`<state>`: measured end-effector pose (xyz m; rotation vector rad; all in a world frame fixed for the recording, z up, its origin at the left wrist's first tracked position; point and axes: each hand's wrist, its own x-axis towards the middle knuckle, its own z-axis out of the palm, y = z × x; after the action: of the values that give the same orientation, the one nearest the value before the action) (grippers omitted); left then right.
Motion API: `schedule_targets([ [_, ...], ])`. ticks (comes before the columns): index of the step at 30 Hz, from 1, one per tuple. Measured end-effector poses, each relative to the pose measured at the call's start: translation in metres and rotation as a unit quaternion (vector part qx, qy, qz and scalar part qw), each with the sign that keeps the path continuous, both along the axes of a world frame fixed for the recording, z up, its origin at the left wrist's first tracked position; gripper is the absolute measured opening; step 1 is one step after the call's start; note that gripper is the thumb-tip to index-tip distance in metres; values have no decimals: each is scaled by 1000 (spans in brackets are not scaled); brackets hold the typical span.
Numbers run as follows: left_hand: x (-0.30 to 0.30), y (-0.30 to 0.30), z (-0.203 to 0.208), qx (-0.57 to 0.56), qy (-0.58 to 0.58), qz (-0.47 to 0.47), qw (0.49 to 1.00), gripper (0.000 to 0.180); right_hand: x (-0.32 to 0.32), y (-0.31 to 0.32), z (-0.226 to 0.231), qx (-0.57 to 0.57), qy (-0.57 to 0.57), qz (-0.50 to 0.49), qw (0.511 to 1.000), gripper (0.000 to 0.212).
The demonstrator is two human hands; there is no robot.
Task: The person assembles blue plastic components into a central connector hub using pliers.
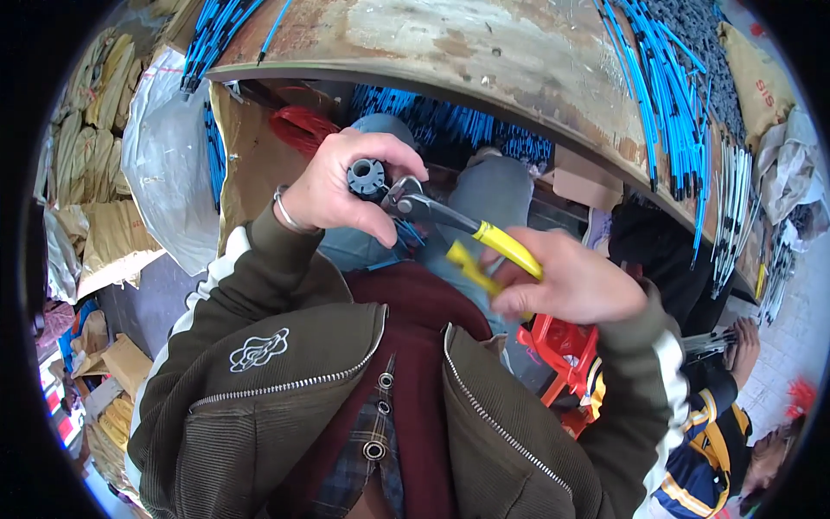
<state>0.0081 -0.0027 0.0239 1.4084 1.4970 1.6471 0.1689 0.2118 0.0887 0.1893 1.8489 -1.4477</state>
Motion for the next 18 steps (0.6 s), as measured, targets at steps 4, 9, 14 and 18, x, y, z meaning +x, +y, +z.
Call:
schedule_targets([
  [4,2,-4,-10,44,6,-67,997,43,2,-19,-44,-364,-272,24,890,58],
  [9,4,-2,-5,11,13,61,998,43,-9,-7,-10,47,236,53,969,60],
  [14,10,3,-4,-2,-1,14,1000,39,0,2,-29,87,211,110,967,68],
  [18,4,4,-6,19,21,-49,998,35,-4,5,-50,-295,-190,42,936,64],
])
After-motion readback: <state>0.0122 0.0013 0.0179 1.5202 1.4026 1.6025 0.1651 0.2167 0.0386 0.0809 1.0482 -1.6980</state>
